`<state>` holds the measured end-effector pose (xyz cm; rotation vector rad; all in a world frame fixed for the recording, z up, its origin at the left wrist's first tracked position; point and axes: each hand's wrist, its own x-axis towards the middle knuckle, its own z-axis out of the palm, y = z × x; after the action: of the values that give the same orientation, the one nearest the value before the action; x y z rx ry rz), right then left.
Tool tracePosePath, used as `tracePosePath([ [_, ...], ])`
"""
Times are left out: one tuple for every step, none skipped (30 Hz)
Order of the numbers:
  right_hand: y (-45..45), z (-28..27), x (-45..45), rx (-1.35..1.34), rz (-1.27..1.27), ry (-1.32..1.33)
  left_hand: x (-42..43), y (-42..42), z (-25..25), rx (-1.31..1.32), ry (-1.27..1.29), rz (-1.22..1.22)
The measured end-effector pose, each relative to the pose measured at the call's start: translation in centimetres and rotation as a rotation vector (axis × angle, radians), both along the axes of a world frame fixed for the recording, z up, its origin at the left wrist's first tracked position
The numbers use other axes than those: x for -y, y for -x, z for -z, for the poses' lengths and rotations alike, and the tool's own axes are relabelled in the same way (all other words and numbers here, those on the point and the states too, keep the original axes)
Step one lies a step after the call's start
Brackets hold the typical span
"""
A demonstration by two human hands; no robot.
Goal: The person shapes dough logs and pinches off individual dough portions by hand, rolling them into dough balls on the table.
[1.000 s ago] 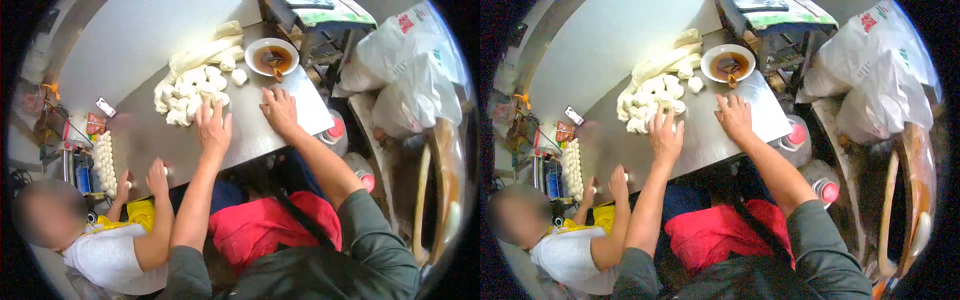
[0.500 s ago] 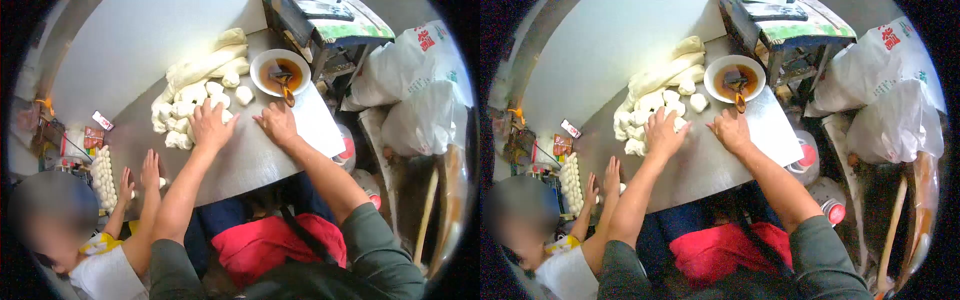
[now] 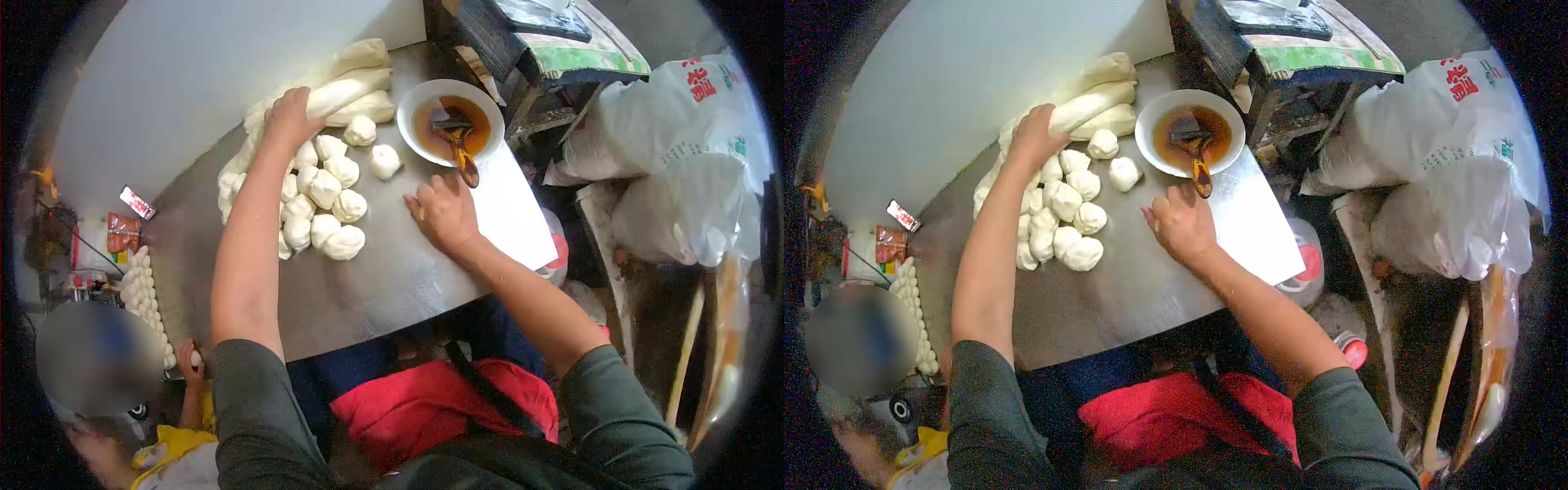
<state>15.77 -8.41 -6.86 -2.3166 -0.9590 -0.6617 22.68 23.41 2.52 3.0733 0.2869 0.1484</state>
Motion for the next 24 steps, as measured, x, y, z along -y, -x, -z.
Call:
tracePosePath([
  [0.0, -0.2, 0.1, 0.001, 0.000, 0.005, 0.2, 0.0, 0.3, 0.001, 0.005, 0.000],
  [0.1, -0.5, 0.1, -0.018, 0.002, 0.026, 0.6, 0.3, 0.7, 0.078, -0.067, 0.011],
  [0.3, -0.6, 0.1, -0.037, 0.003, 0.044, 0.9, 0.8, 1.1, 0.154, -0.141, 0.020],
  [0.3, -0.3, -0.2, -0.032, 0.026, 0.041, 1.1, 1.7, 1.6, 0.248, -0.148, 0.086],
  [0.2, -0.1, -0.2, -0.026, 0.028, 0.037, 1.2, 2.5, 1.8, 0.254, -0.152, 0.088],
  [0.2, -0.2, -0.2, -0.030, 0.019, 0.039, 1.5, 3.2, 1.9, 0.265, -0.185, 0.084],
  [0.2, -0.2, -0.1, -0.036, 0.013, 0.043, 1.9, 3.4, 1.8, 0.275, -0.215, 0.080],
  [0.2, -0.2, 0.0, -0.030, 0.016, 0.046, 1.4, 3.4, 1.5, 0.256, -0.224, 0.085],
  [0.1, -0.2, 0.1, -0.031, 0.020, 0.046, 1.3, 3.5, 0.4, 0.255, -0.224, 0.089],
  [0.0, -0.2, 0.1, -0.025, 0.022, 0.050, 1.2, 3.5, -1.5, 0.205, -0.105, 0.006],
  [0.1, -0.1, 0.0, -0.025, 0.024, 0.051, 0.9, 3.5, -2.7, 0.148, 0.011, -0.076],
  [0.2, 0.0, 0.0, -0.037, 0.025, 0.043, -0.5, 3.4, -3.1, 0.224, 0.049, -0.066],
  [0.0, 0.1, 0.0, -0.057, 0.015, 0.037, -0.7, 3.2, -4.7, 0.200, 0.064, -0.160],
  [0.0, 0.1, 0.1, -0.078, 0.008, 0.029, -0.7, 3.6, -6.3, 0.220, 0.109, -0.252],
  [0.1, 0.2, 0.2, -0.087, 0.014, 0.015, -3.3, 3.3, -6.2, 0.344, 0.171, -0.251],
  [0.1, 0.2, 0.3, -0.065, 0.008, 0.005, -7.0, 3.1, -6.5, 0.471, 0.232, -0.245],
  [0.1, 0.2, 0.4, -0.040, 0.002, -0.007, -8.4, 4.0, -8.8, 0.508, 0.257, -0.329],
  [0.1, 1.0, 0.1, -0.086, 0.040, 0.008, -9.8, 5.1, -11.5, 0.547, 0.277, -0.417],
  [0.1, 0.7, 0.1, -0.085, 0.034, -0.014, -13.1, 5.9, -13.1, 0.628, 0.322, -0.442],
  [0.3, 0.4, 0.3, -0.096, 0.031, 0.002, -15.9, 7.0, -14.8, 0.712, 0.364, -0.470],
  [0.4, 0.2, 0.4, -0.107, 0.023, 0.021, -17.1, 8.2, -17.0, 0.724, 0.338, -0.475],
  [0.4, 0.0, 0.5, -0.123, 0.015, 0.052, -17.6, 9.5, -19.3, 0.858, 0.447, -0.450],
  [0.5, -0.1, 0.5, -0.117, 0.001, 0.034, -18.0, 10.7, -21.5, 0.988, 0.558, -0.417],
  [0.7, -0.4, 0.6, -0.136, -0.004, 0.048, -17.1, 11.8, -23.9, 1.001, 0.539, -0.419],
])
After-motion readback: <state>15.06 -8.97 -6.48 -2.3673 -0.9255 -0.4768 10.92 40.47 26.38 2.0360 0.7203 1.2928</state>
